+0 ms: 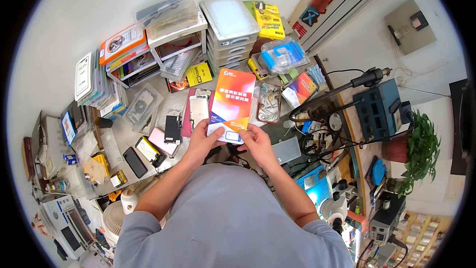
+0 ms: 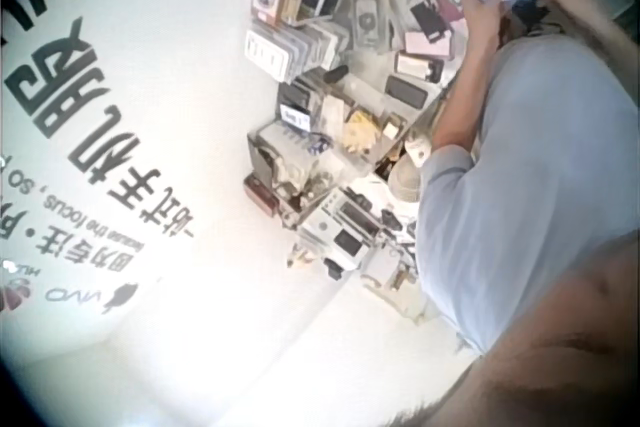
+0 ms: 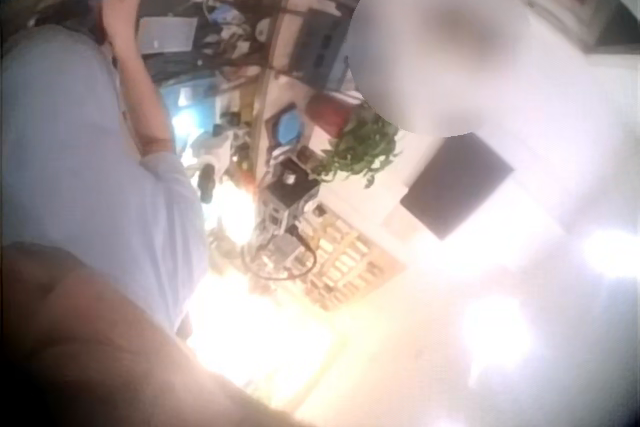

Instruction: The person disassembles a blue smartphone, removes the battery, and uses a plastic pry tool to separate the back cover. They then handle the internal components and the back cover separately, placing parts into a black tray on the workbench.

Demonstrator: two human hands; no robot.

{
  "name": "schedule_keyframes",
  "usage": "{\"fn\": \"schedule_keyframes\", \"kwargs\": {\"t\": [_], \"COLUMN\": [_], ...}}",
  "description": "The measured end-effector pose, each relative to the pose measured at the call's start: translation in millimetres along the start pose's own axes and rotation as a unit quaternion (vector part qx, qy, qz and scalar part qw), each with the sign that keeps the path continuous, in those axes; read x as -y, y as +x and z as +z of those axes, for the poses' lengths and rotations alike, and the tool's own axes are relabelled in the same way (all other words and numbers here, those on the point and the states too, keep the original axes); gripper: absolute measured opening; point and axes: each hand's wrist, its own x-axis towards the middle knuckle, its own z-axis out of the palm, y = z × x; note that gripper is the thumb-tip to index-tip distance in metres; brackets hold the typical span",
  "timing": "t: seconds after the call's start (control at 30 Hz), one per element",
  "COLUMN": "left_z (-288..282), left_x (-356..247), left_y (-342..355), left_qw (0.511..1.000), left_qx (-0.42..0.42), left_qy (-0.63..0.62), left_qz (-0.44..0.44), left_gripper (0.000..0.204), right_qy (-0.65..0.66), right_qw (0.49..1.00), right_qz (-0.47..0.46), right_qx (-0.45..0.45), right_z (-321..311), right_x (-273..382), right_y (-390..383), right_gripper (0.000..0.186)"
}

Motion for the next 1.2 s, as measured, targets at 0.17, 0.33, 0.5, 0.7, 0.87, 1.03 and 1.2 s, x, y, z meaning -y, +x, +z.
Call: {"fn": "schedule_keyframes", "kwargs": {"t": [0.17, 0.33, 0.5, 0.7, 0.87, 1.03, 1.2], "left_z": [11.5, 3.4, -9.6, -52.2, -77.4, -88.9, -86.1], "left_x": [-18.5, -27.0, -37.2, 2.2, 9.8, 11.6, 14.1], "left_y": [-2.9, 10.6, 8.0, 7.4, 15.5, 22.3, 27.9], "left_qw": [0.999, 0.998, 0.99, 0.997, 0.997, 0.996, 0.997], "left_qx": [-0.026, 0.01, 0.012, -0.035, -0.067, -0.086, -0.075], "left_qy": [-0.001, 0.0, 0.046, 0.023, 0.009, 0.011, 0.015], "left_qz": [0.039, 0.066, 0.129, 0.063, 0.038, 0.019, -0.01], "left_gripper": [0.043, 0.048, 0.047, 0.046, 0.044, 0.043, 0.043], "right_qy": [-0.004, -0.018, -0.009, -0.038, 0.013, -0.316, -0.333], "right_qw": [1.0, 0.995, 0.992, 0.987, 0.98, 0.816, 0.848], "right_qz": [-0.019, -0.097, -0.121, -0.12, -0.14, -0.246, -0.059], "right_qx": [0.001, -0.005, -0.04, -0.104, -0.137, -0.417, -0.409], "right_z": [4.8, 0.3, -16.0, -26.0, -30.9, -81.7, -132.9], "right_x": [22.4, 54.3, 98.5, 122.4, 125.1, 115.1, 130.4], "right_y": [12.6, 42.4, 103.0, 192.2, 232.0, 262.5, 303.6], "right_gripper": [0.038, 0.035, 0.032, 0.034, 0.036, 0.046, 0.058]}}
